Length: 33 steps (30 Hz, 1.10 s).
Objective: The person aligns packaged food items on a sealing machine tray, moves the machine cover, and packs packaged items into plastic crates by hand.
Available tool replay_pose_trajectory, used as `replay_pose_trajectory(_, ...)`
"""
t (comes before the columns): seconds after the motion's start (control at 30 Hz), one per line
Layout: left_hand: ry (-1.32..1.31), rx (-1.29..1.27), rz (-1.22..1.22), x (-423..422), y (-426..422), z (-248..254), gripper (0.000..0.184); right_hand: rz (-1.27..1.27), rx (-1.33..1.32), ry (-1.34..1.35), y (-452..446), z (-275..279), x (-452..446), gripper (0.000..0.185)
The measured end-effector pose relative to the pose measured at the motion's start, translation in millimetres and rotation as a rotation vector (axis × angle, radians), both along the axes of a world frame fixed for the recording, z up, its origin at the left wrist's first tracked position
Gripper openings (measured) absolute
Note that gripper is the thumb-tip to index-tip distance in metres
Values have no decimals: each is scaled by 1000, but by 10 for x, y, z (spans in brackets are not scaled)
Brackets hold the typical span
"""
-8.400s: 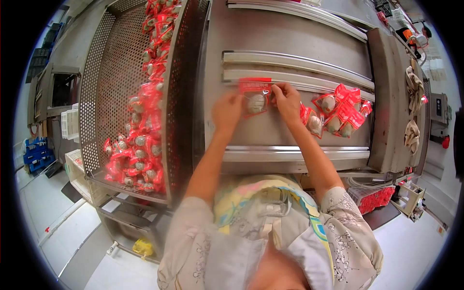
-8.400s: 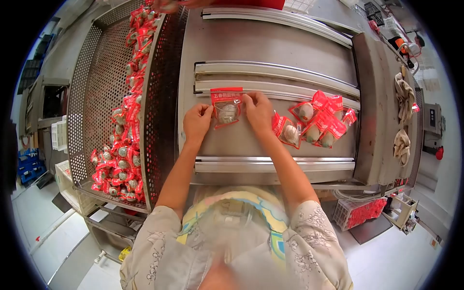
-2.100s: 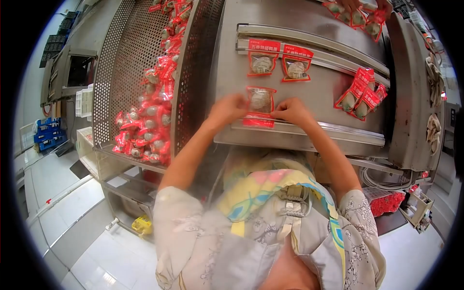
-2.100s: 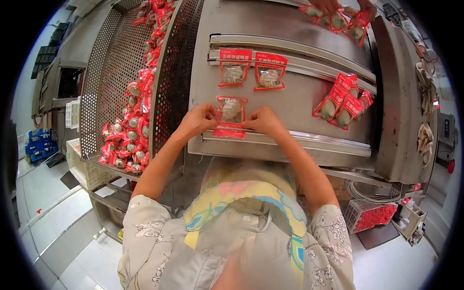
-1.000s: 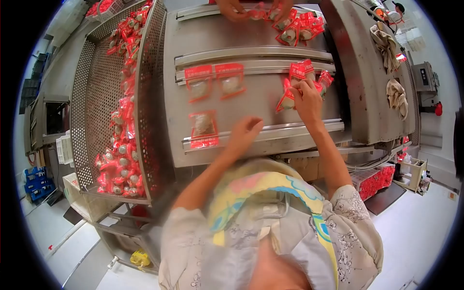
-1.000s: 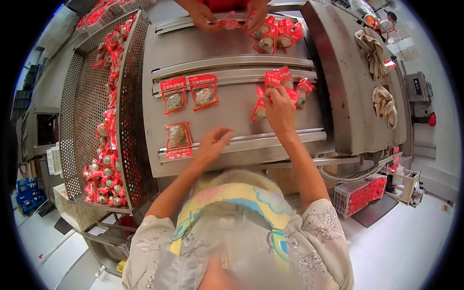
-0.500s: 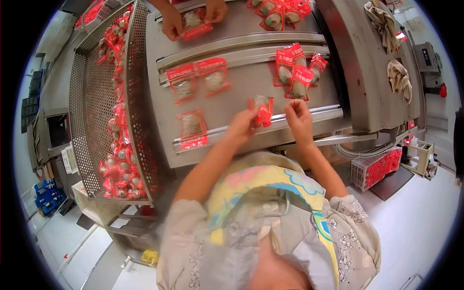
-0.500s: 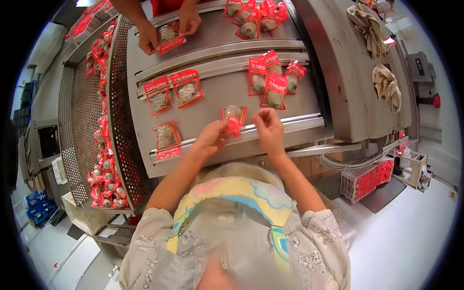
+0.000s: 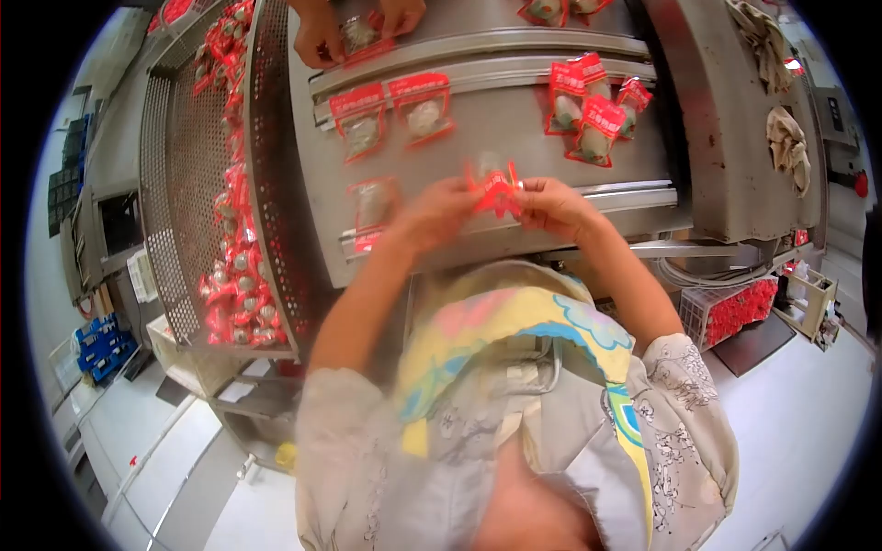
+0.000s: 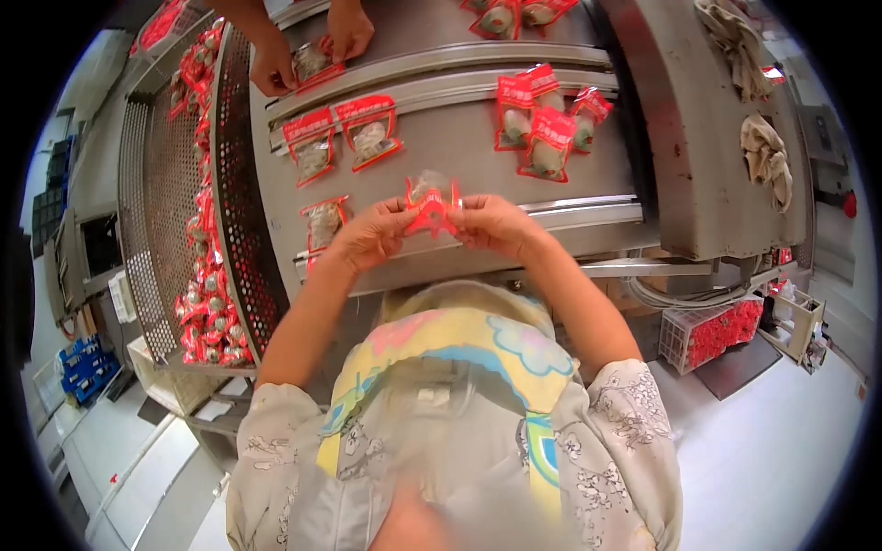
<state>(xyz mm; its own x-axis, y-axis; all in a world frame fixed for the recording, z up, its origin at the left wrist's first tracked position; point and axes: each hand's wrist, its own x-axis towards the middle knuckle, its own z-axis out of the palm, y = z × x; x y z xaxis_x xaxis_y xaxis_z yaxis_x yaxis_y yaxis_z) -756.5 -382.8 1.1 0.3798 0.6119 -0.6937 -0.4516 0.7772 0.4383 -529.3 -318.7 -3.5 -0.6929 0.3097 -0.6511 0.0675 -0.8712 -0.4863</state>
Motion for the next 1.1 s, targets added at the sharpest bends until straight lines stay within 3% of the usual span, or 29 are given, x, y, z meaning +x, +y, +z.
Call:
replay_pose_trajectory(0.03, 215, 120, -93, -127, -39, 7, 20, 2, 52, -7, 47, -78, -35, 21)
replay_pose_trajectory(0.1, 650, 367, -288, -355, -62, 12, 20, 176, 459, -167, 156, -139, -158, 19)
replay_pose_trajectory(0.13, 750, 543, -168, -368, -114, -62, 22, 221, 603, -252, 151, -150, -241, 19)
replay_pose_trajectory(0.2, 1134, 606, -315, -366, -153, 72, 23, 304, 896, -428, 101, -154, -436, 21)
replay_pose_trajectory(0.23, 1325, 638, -389, -359, -144, 155, 23, 292, 952, -469, 76, -186, -496, 24)
replay_pose_trajectory(0.37, 1664, 739, -612, -353, -210, -17, 41, 342, 1109, -584, 6, -337, -650, 32)
replay_pose_trajectory(0.53, 1682, 622, -762, -372, -160, -23, 59, 461, 1108, -652, -2, -347, -694, 33)
replay_pose_trajectory(0.67, 1492, 546, -759, -436, -102, 59, 68, 555, 1088, -627, 6, -362, -680, 33)
replay_pose_trajectory(0.77, 1495, 579, -780, -441, -109, 115, 69, 622, 1059, -578, 119, -374, -641, 33)
replay_pose_trajectory(0.87, 1339, 540, -691, -495, -99, -22, 64, 670, 1042, -597, 153, -269, -635, 32)
replay_pose_trajectory(1.0, 1481, 521, -752, -442, -91, -73, 54, 660, 962, -557, 183, -399, -597, 30)
replay_pose_trajectory(1.1, 1575, 515, -834, -382, -73, 67, 51, 474, 923, -469, 185, -590, -570, 28)
